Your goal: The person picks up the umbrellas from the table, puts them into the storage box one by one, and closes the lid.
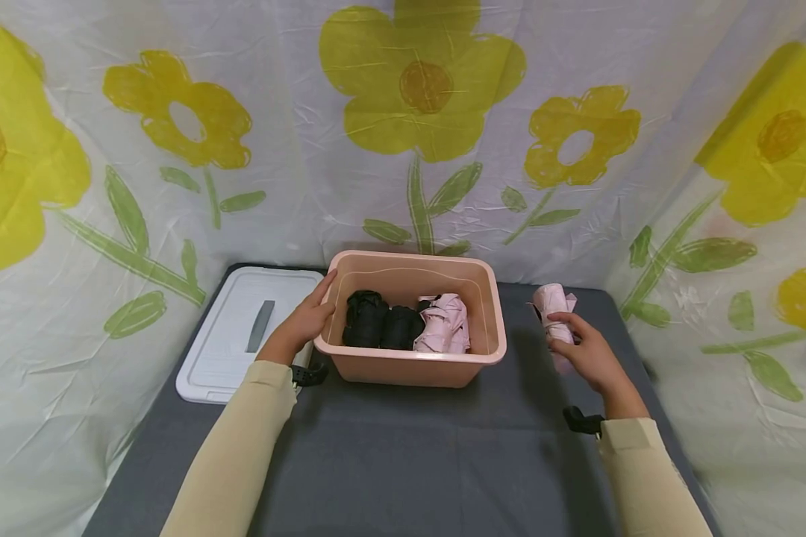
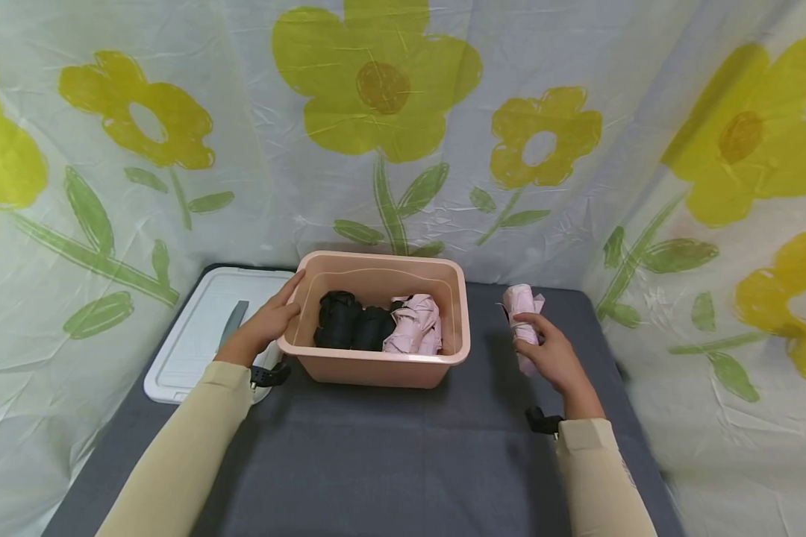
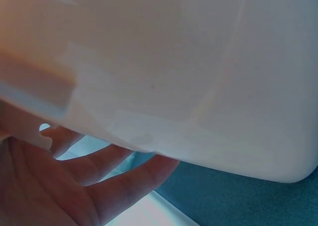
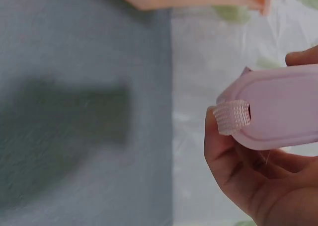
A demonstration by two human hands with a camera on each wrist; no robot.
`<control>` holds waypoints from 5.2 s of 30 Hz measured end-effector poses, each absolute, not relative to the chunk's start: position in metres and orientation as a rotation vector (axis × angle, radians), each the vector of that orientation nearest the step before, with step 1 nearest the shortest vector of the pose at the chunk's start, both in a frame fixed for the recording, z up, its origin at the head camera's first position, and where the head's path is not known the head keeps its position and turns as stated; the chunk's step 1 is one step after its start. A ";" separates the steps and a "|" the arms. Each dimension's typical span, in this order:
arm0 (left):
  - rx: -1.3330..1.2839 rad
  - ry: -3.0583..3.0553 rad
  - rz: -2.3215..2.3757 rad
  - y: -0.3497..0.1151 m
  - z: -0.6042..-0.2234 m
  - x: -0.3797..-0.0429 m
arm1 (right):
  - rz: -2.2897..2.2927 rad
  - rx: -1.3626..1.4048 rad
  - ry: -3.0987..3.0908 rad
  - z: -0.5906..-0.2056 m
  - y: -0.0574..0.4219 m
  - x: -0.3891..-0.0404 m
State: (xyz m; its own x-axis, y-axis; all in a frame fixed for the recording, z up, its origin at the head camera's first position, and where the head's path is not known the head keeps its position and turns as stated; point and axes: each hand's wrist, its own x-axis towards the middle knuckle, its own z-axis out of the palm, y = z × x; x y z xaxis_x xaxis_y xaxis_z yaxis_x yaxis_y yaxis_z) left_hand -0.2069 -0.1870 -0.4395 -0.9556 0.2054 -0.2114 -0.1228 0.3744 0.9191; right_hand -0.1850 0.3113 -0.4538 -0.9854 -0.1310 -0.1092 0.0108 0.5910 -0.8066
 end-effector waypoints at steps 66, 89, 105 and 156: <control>0.032 2.309 1.671 -0.191 -0.448 -0.207 | -0.613 -0.873 2.599 -0.381 0.128 -0.258; 0.008 2.359 1.656 -0.194 -0.479 -0.225 | -0.909 -0.552 2.147 -0.387 0.100 -0.263; 0.012 2.347 1.556 -0.198 -0.477 -0.232 | -0.637 -0.767 2.396 -0.375 0.116 -0.244; -0.296 2.833 0.983 -0.295 -0.538 -0.203 | -0.543 -0.907 3.156 -0.428 0.188 -0.148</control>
State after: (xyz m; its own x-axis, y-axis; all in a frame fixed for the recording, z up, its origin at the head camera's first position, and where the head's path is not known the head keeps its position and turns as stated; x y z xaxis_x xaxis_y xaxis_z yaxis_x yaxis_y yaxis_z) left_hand -0.2027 -0.2947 -0.5384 -0.9725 -0.1422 -0.1845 -0.2259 0.7687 0.5984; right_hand -0.1483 0.1880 -0.4285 -0.8355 -0.4818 0.2641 -0.5424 0.8000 -0.2564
